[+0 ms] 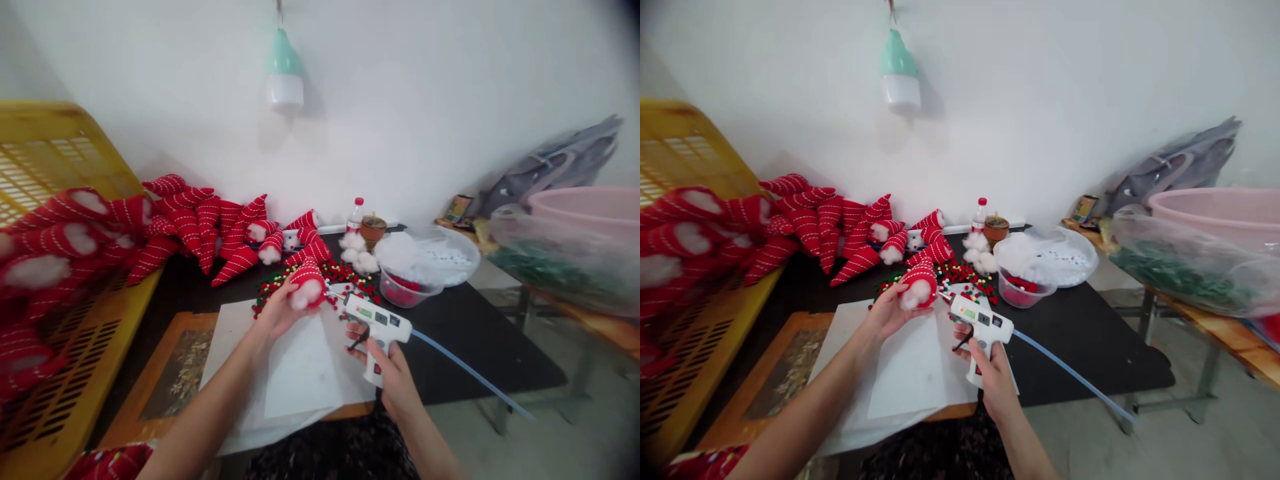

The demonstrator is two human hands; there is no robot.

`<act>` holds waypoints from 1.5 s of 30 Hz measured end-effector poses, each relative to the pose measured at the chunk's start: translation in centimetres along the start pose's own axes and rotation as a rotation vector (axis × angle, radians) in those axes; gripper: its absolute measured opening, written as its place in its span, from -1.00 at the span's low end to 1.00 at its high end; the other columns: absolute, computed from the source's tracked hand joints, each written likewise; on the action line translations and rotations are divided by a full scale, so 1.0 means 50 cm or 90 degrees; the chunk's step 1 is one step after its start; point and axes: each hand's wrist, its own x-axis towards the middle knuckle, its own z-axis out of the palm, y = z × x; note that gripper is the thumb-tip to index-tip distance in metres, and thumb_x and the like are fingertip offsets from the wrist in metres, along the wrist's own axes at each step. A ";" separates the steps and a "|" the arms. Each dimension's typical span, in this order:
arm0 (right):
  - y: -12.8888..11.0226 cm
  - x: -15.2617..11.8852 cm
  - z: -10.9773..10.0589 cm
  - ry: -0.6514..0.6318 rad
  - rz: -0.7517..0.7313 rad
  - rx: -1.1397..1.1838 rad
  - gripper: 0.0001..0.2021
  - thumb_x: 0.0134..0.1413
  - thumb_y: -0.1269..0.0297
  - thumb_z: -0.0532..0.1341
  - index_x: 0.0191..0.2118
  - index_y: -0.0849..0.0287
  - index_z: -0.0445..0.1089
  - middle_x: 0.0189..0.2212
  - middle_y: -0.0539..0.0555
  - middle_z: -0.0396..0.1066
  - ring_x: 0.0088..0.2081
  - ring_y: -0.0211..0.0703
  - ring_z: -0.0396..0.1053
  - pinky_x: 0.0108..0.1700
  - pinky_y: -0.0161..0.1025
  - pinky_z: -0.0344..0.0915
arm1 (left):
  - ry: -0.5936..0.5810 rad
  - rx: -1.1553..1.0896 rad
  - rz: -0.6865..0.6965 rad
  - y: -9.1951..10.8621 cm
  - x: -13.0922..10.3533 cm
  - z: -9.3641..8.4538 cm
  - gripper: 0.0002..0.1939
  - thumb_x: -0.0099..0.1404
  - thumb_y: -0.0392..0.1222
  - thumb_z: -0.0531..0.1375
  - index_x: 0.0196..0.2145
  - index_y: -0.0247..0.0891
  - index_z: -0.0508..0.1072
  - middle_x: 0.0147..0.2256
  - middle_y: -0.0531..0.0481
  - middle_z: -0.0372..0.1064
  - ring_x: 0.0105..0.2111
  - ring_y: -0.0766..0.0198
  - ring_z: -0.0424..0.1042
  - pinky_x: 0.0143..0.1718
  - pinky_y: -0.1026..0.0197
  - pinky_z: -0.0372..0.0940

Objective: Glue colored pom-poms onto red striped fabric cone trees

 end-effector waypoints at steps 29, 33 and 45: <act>-0.058 -0.009 0.035 -0.059 -0.092 -0.255 -0.58 0.16 -0.12 0.34 -0.16 0.18 0.58 -0.21 0.17 0.61 -0.19 0.01 0.53 -0.05 -0.11 0.44 | -0.075 0.108 0.047 -0.035 -0.012 0.009 -0.19 0.03 -0.29 0.49 0.22 -0.08 0.36 -0.12 -0.10 0.61 -0.13 -0.04 0.62 0.05 -0.19 0.40; -0.055 -0.005 0.036 -0.053 -0.084 -0.269 -0.54 0.14 -0.16 0.33 -0.16 0.19 0.58 -0.20 0.18 0.60 -0.16 0.04 0.52 -0.06 -0.11 0.44 | -0.082 0.083 0.045 -0.036 -0.007 -0.001 -0.23 0.12 -0.13 0.47 0.25 -0.09 0.33 -0.02 -0.15 0.59 -0.07 -0.10 0.60 0.08 -0.22 0.39; -0.057 -0.006 0.024 -0.037 -0.091 -0.312 -0.53 0.18 -0.18 0.28 -0.19 0.20 0.59 -0.20 0.18 0.59 -0.16 0.04 0.48 -0.15 -0.17 0.38 | -0.039 0.107 0.053 -0.040 -0.002 -0.004 -0.54 0.14 -0.06 0.46 -0.04 -0.28 0.55 -0.08 -0.21 0.60 -0.11 -0.08 0.60 -0.04 -0.10 0.46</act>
